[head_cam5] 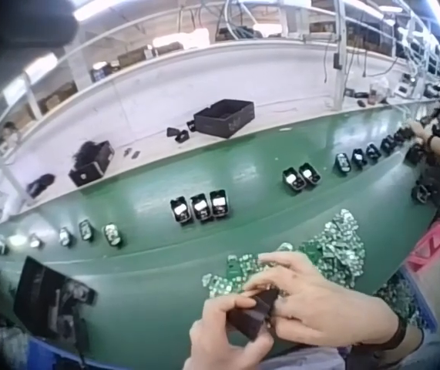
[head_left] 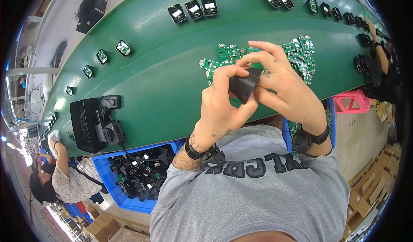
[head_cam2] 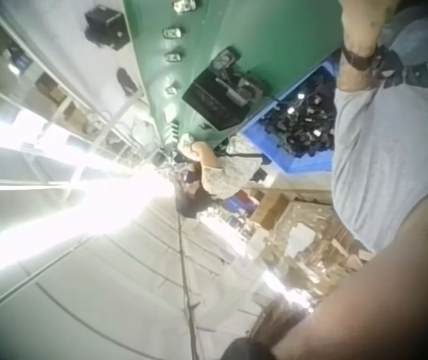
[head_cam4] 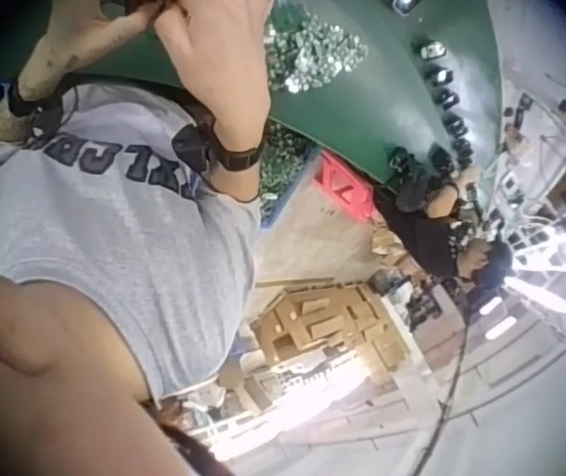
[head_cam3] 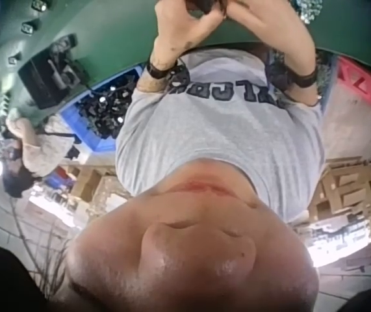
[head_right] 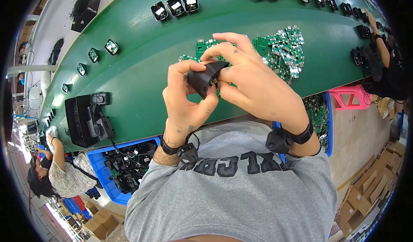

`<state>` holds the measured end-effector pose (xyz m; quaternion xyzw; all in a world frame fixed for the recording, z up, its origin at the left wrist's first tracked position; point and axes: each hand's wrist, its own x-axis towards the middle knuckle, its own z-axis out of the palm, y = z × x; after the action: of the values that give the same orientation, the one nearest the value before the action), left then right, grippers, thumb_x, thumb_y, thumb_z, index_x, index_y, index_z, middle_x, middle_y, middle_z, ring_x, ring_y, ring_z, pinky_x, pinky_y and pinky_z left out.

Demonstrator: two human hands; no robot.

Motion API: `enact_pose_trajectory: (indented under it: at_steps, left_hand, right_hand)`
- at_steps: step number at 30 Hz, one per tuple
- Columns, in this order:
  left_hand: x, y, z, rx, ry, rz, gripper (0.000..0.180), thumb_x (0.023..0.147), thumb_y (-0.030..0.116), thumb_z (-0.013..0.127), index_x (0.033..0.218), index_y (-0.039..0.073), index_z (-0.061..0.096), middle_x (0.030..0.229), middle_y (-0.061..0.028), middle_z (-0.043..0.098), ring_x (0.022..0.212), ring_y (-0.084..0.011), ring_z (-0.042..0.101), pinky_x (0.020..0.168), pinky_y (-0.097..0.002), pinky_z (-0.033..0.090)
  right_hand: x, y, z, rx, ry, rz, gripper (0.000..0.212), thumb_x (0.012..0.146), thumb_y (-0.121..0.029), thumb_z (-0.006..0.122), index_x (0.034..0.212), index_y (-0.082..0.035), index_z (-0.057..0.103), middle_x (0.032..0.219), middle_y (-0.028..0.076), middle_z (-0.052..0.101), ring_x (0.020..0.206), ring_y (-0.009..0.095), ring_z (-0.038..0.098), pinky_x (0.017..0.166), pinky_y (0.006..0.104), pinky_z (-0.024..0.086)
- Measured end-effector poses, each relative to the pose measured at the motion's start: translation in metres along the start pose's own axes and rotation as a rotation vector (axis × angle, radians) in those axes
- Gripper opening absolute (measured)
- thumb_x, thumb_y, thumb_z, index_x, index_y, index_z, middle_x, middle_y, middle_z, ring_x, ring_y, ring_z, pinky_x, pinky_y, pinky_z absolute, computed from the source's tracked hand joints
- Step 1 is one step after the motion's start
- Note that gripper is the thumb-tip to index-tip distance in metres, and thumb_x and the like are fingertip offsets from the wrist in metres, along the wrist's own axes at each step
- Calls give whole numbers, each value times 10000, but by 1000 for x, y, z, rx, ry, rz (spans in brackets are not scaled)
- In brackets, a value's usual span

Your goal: Assembling circuit boards into black plastic housings on a factory assembly line.

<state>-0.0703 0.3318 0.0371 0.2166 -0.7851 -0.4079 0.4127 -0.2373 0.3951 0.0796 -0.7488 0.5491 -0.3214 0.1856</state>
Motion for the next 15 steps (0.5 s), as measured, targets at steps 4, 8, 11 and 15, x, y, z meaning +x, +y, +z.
enact_pose_trajectory:
  at_steps: [4,8,11,15]
  left_hand:
    - [-6,-5,7,-103,26,-158,478,701,24,721,1115,-6,485,1034,-145,623,829,-204,695,656,-283,584]
    - [-8,-6,13,-82,97,-178,463,717,21,715,1117,-6,483,1060,-151,616,831,-206,695,664,-286,588]
    - [-9,-15,19,15,71,-103,447,732,9,705,1119,2,481,1076,-163,625,838,-194,693,658,-288,588]
    - [8,-19,6,-309,-18,-471,354,795,13,613,1116,-20,467,955,-177,667,732,-204,701,616,-295,590]
  right_hand:
    - [-3,-2,1,-104,10,36,129,754,-38,593,824,36,673,1250,110,528,1331,385,328,1050,474,343]
    - [-3,0,10,-72,76,89,123,732,11,617,835,39,677,1212,108,557,1315,378,363,1033,456,370]
    - [-3,3,15,-124,152,130,142,717,14,646,851,13,693,1152,98,597,1256,344,443,998,428,405]
    - [-3,12,15,-101,391,182,189,701,2,698,884,-42,711,1051,61,656,1051,272,606,870,368,493]
